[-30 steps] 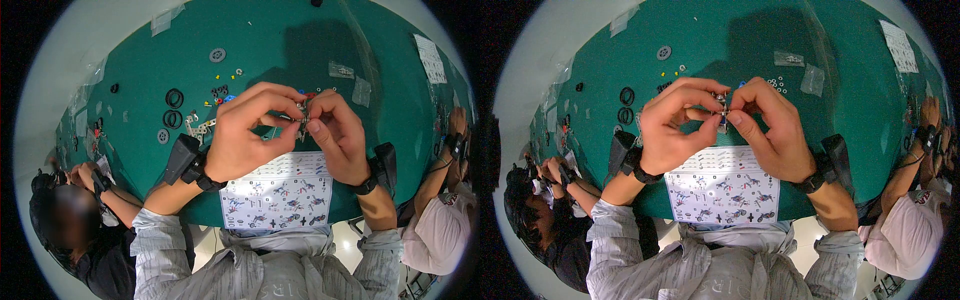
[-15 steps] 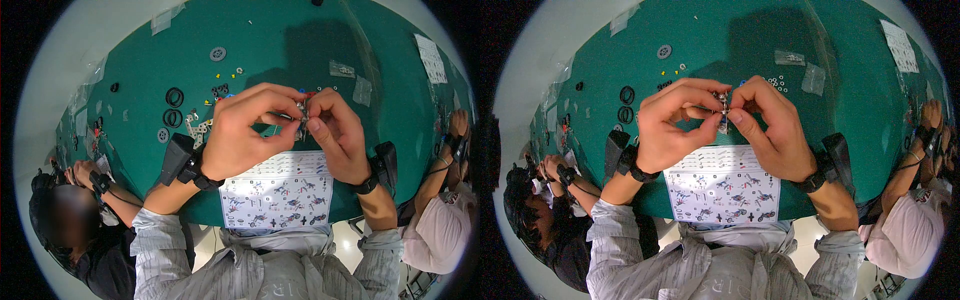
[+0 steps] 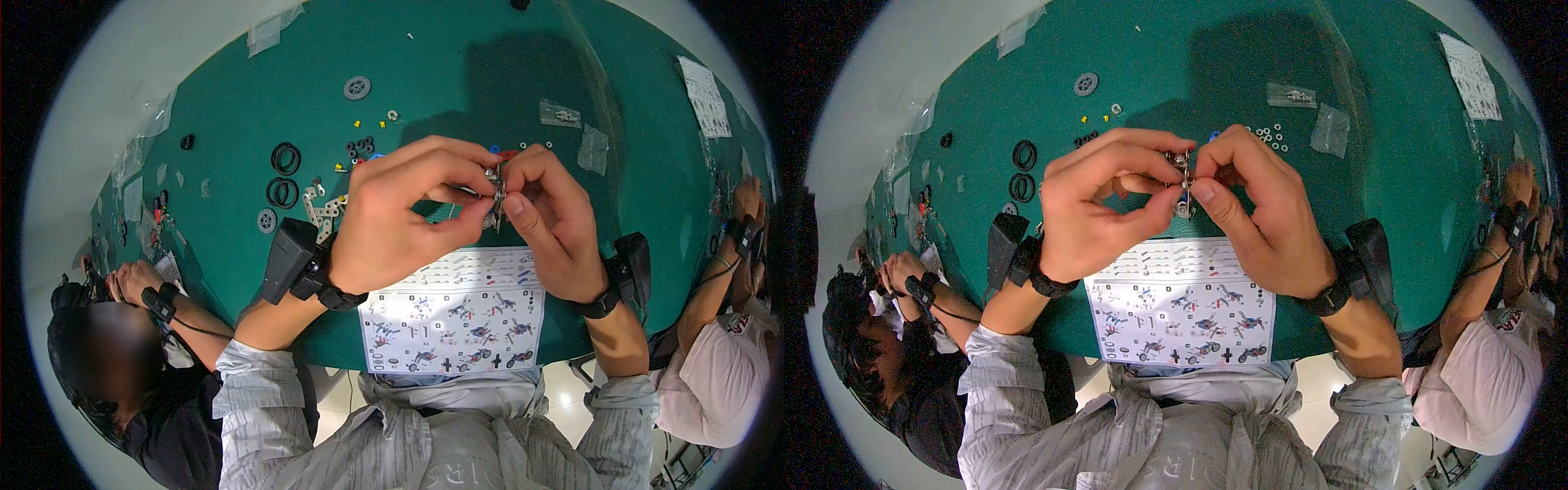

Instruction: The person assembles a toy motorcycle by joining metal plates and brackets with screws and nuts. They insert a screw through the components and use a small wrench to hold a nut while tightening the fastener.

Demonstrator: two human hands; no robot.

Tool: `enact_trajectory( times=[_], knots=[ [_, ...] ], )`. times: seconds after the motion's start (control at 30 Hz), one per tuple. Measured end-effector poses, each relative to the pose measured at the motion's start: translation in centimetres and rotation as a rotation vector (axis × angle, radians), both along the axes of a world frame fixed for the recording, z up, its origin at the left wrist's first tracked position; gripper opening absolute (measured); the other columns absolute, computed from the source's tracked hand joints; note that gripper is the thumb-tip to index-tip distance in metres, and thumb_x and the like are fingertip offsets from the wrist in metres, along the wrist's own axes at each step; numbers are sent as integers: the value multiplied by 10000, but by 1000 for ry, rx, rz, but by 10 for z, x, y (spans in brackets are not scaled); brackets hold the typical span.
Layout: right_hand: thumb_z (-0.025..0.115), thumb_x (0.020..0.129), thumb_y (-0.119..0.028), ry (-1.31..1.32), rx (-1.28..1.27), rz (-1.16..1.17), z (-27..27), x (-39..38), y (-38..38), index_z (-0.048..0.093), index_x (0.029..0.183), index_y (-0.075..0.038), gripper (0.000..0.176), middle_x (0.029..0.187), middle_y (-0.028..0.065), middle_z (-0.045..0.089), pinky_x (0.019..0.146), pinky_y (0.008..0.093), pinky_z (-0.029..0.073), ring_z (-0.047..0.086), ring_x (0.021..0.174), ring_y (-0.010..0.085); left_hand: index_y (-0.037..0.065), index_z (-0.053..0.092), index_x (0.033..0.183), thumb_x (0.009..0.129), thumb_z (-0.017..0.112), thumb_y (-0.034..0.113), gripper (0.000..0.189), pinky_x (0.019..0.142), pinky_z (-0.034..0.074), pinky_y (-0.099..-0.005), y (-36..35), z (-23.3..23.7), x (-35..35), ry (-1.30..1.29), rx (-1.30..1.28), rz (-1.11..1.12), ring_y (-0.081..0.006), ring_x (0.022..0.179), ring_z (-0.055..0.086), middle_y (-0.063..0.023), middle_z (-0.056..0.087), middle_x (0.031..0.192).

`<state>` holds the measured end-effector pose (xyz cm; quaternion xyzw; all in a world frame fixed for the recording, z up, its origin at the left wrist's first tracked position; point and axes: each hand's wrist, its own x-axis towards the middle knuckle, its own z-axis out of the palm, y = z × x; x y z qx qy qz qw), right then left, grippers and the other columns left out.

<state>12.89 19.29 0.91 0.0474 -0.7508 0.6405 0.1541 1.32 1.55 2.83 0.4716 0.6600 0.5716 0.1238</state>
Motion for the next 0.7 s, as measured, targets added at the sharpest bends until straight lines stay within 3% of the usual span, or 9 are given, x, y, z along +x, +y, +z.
enact_trajectory(
  times=[0.27, 0.7],
  knots=[
    [591, 1004, -94, 53, 278, -17, 7, 1, 4, 552, 1008, 10, 111, 902, 117, 525, 692, 333, 450, 530, 770, 241, -37, 705, 990, 785, 756, -111, 223, 743, 603, -260, 0, 2, 2, 67, -12, 17, -150, 913, 705, -191, 692, 1177],
    [681, 927, -27, 141, 178, -105, 1, -2, 3, 618, 1024, 6, 121, 938, 121, 621, 713, 308, 505, 621, 806, 225, -64, 671, 1036, 863, 689, -110, 180, 808, 593, -265, 0, -5, 3, -384, 16, -67, -164, 981, 692, -208, 663, 1221]
  ],
)
